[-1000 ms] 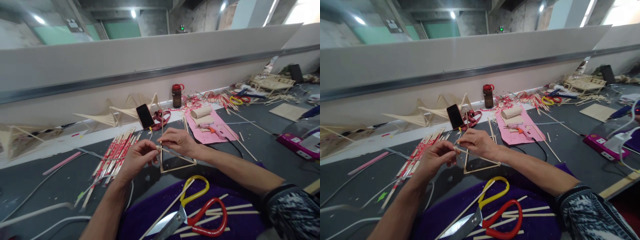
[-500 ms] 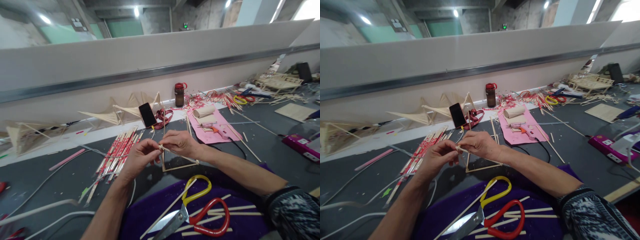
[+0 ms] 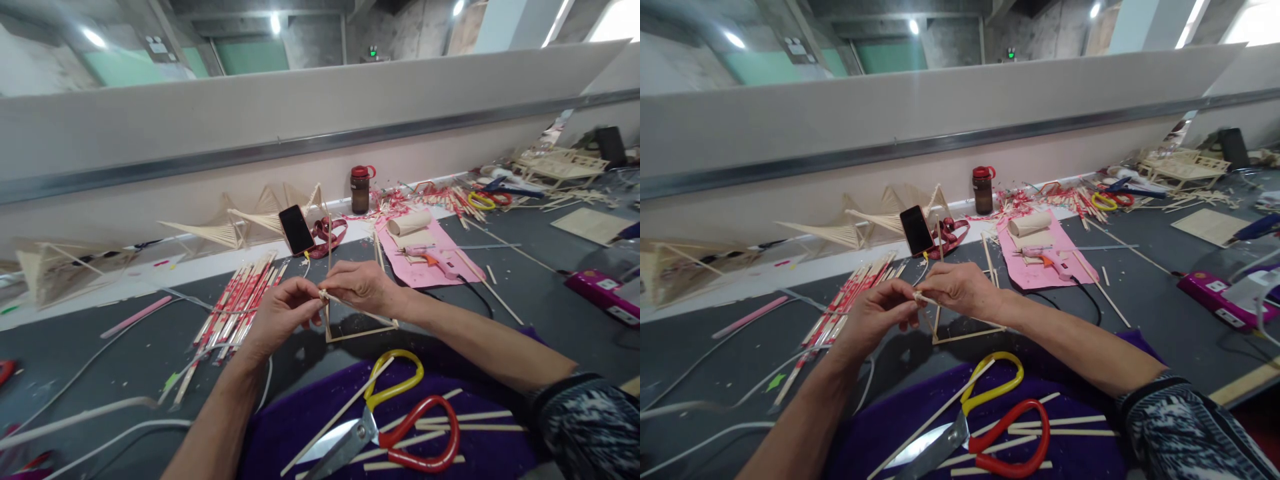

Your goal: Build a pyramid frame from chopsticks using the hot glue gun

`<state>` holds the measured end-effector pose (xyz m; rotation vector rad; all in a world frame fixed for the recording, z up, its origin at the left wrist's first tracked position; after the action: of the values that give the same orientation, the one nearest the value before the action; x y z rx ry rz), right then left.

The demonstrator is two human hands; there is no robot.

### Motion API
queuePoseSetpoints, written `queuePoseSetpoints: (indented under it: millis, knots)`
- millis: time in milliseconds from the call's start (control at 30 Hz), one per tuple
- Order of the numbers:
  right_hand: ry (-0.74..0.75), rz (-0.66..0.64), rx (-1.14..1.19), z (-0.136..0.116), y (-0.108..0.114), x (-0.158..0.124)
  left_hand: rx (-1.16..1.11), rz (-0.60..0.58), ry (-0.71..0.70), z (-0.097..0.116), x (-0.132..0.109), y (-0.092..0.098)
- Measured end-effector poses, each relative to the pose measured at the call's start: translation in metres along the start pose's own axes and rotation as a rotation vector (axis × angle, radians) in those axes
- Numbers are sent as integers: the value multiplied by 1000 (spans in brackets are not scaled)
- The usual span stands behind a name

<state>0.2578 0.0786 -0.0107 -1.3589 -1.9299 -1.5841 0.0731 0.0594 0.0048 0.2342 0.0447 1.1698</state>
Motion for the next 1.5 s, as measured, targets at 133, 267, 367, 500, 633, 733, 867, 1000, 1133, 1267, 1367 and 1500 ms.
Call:
queuePoseSetpoints:
  millis: [133, 267, 367, 500, 633, 733, 867, 1000, 1133, 1267, 1367, 1500]
  knots:
    - [-8, -9, -15, -1, 0, 0, 12, 2, 0, -1, -1, 0]
    - [-26, -26, -13, -2, 1, 0, 10, -8, 9, -3, 0, 0]
    - [-30, -26, -11, -4, 3, 1, 10, -10, 1, -3, 0, 1]
    - [-27, -16, -16, -5, 3, 1, 10, -13, -5, -2, 0, 0]
    - [-23, -21, -28, -4, 2, 1, 3, -10, -4, -2, 0, 1]
    - [-10, -18, -31, -3, 1, 1, 3, -8, -5, -3, 0, 1]
    - [-17, -22, -46, -4, 1, 2, 6, -8, -6, -4, 0, 1]
    - [-17, -24, -57, -4, 1, 2, 8, -5, -12, -4, 0, 1]
    - [-33, -36, -47, -4, 1, 1, 18, -5, -3, -3, 0, 1]
    - [-38, -37, -13, -3, 1, 1, 19, -4, 9, -2, -1, 1]
    - [-35, -48, 16, -3, 3, 1, 23, -1, 8, -1, -1, 1]
    - [-59, -40, 19, -4, 8, 0, 30, -4, 29, 1, -2, 1]
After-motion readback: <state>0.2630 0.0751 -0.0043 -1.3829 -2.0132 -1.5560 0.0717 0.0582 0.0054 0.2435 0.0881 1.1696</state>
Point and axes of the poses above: each hand's wrist, its own x-axis towards the middle knuckle, its own y-axis out of the back of the hand, z = x × y, the point moved 1 cm from there along x, towards the middle knuckle
